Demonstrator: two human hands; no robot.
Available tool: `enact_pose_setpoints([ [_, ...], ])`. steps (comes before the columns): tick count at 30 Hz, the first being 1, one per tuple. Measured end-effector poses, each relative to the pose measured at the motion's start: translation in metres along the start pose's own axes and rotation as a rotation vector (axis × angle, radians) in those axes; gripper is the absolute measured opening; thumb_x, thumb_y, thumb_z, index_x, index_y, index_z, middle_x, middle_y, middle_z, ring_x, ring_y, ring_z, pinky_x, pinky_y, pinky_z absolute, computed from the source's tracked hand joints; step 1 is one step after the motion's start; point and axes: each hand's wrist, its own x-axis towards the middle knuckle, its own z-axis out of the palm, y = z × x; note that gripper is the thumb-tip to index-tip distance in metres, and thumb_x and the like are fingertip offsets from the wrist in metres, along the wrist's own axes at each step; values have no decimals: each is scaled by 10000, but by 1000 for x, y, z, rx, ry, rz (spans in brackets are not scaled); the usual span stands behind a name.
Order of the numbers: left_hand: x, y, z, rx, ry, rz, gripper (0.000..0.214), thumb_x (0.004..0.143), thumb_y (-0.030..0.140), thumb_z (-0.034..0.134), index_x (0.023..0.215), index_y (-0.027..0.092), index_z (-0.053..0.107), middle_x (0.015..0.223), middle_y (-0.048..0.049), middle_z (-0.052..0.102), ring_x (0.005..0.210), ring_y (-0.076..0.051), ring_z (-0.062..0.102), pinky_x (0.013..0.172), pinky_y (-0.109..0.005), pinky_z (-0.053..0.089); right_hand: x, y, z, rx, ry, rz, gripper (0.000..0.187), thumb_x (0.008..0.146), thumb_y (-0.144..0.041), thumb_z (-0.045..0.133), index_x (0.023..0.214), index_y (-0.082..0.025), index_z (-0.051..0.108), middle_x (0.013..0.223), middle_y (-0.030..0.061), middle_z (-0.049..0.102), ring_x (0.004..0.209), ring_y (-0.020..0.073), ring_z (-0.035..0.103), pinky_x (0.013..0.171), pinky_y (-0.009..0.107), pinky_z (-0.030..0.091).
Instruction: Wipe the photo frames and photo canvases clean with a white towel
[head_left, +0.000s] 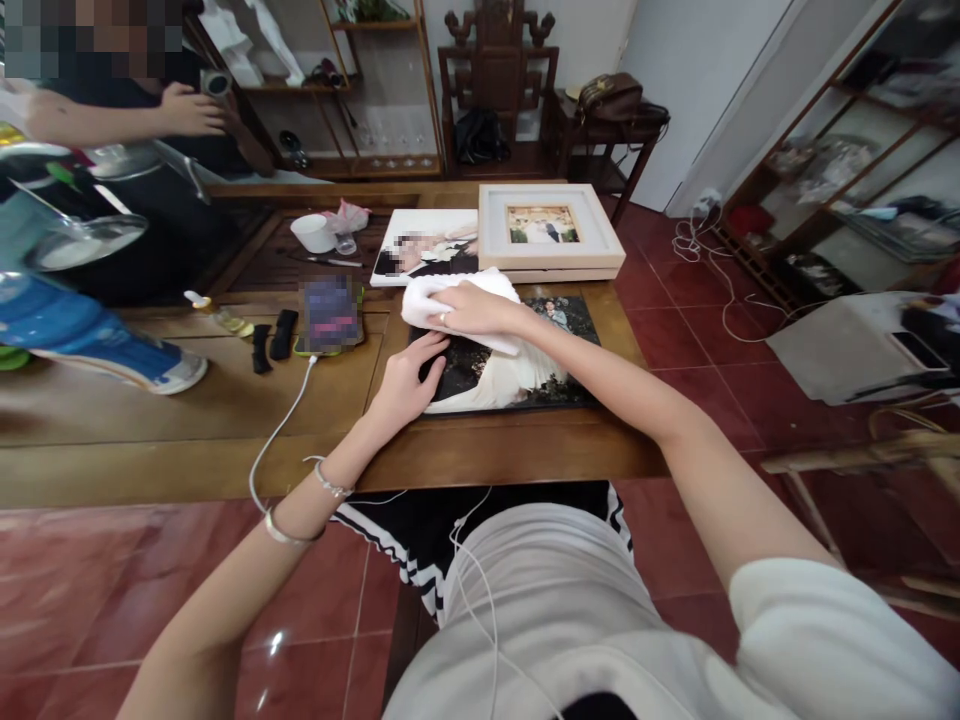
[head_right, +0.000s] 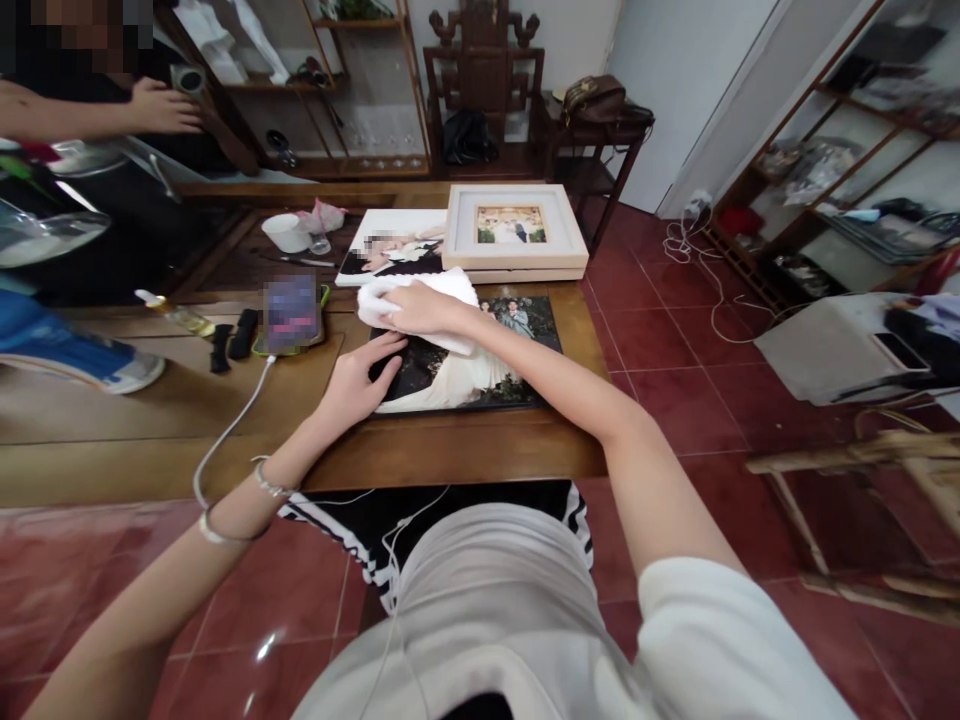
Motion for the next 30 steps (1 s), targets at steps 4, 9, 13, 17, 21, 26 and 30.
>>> enact_pose_setpoints([
  [4,0,3,0,-28,-9,9,350,936,331,474,1159,169,689,1313,-105,638,1273,-273,559,1110,-495,417,-44,35,-4,111,73,70,331,924,-295,514,1154,-115,669,1257,146,661,1124,289,594,988,389,408],
  [9,1,3,-1,-35,12,21,347,936,331,479,1143,154,694,1298,-117,645,1272,-266,561,1110,-482,424,-104,85,-18,199,196,311,367,886,-347,557,1173,-150,676,1350,109,611,1239,314,536,1079,455,350],
  [13,1,2,-1,-37,14,23,342,933,328,485,1137,157,700,1293,-113,649,1271,-273,561,1112,-487,420,-132,104,-21,209,293,406,362,872,-346,557,1165,-168,675,1326,98,629,1226,332,550,1076,512,357],
  [17,1,3,-1,-27,15,7,338,930,339,488,1129,174,705,1289,-96,654,1264,-264,568,1105,-487,430,-155,90,-9,106,270,373,276,903,-378,518,1025,-203,693,1197,85,689,1300,381,490,1044,556,386],
  [21,1,3,-1,-24,14,10,338,932,342,487,1133,178,704,1290,-91,654,1267,-262,565,1106,-490,429,-194,45,6,43,158,274,246,930,-414,496,894,-248,673,1042,64,725,1367,392,417,993,559,448],
  [26,0,2,0,-41,21,29,342,934,336,491,1125,148,703,1280,-119,657,1263,-264,568,1110,-465,430,-237,-1,2,14,-20,171,117,874,-308,595,785,-288,667,1258,45,674,1370,364,424,971,466,502],
  [30,0,1,-1,-39,9,38,337,933,331,496,1131,149,700,1287,-121,653,1269,-269,563,1111,-477,426,-230,6,-14,45,-137,161,179,901,-359,559,781,-252,638,1044,129,735,1390,371,393,907,455,527],
])
